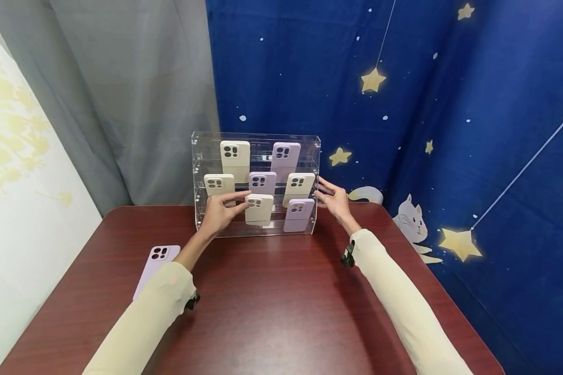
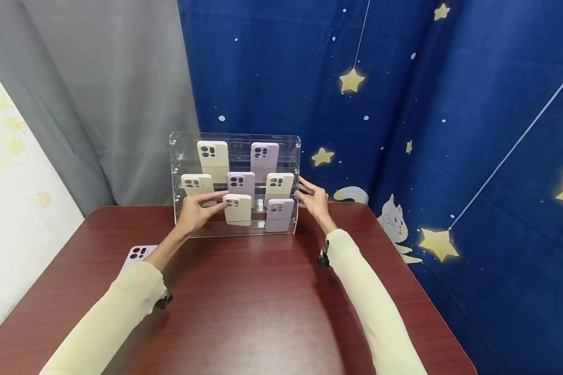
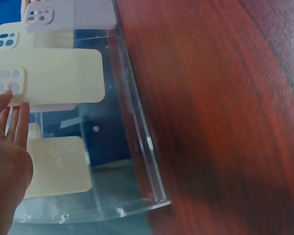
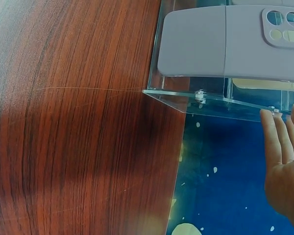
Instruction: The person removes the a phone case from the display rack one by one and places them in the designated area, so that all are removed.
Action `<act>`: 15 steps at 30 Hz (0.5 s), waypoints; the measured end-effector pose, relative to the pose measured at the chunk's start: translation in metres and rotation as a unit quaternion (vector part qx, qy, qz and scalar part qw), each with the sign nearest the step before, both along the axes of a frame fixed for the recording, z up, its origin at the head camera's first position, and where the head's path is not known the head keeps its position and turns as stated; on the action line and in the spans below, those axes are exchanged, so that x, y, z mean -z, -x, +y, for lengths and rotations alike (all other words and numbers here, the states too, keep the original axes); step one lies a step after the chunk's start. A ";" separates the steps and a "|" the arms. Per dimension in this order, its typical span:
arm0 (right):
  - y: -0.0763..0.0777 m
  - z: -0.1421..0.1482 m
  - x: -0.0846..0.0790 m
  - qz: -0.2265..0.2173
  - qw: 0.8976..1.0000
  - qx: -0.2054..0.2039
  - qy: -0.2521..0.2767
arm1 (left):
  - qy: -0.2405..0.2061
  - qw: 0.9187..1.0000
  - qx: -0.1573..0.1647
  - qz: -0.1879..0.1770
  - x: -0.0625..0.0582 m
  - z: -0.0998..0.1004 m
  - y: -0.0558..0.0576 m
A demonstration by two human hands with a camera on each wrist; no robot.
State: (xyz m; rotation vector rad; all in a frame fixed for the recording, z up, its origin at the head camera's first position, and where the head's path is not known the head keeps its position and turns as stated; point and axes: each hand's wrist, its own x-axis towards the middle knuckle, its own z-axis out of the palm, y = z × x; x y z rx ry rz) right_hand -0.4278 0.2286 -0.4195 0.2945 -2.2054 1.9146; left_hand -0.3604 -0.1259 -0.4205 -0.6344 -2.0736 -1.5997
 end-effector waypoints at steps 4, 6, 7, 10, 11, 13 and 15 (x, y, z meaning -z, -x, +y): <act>-0.002 -0.002 -0.002 -0.002 1.000 -0.002 0.002 | -0.011 1.000 0.006 0.000 -0.013 -0.007 -0.009; -0.004 -0.003 -0.002 -0.003 1.000 0.000 0.000 | -0.016 1.000 0.009 -0.004 -0.024 -0.011 -0.018; -0.004 -0.003 -0.002 -0.004 1.000 0.002 -0.003 | -0.019 1.000 0.010 -0.006 -0.030 -0.013 -0.023; -0.005 -0.004 -0.002 -0.005 1.000 0.007 -0.011 | -0.022 1.000 0.010 -0.005 -0.045 -0.019 -0.038; -0.005 -0.003 -0.002 -0.005 1.000 0.007 -0.012 | -0.020 1.000 0.006 -0.001 -0.048 -0.022 -0.042; -0.005 -0.002 -0.002 -0.004 1.000 0.005 -0.009 | -0.010 1.000 -0.006 0.012 -0.053 -0.027 -0.046; -0.005 0.000 -0.003 -0.003 1.000 0.003 -0.009 | 0.004 0.999 -0.020 0.028 -0.057 -0.032 -0.051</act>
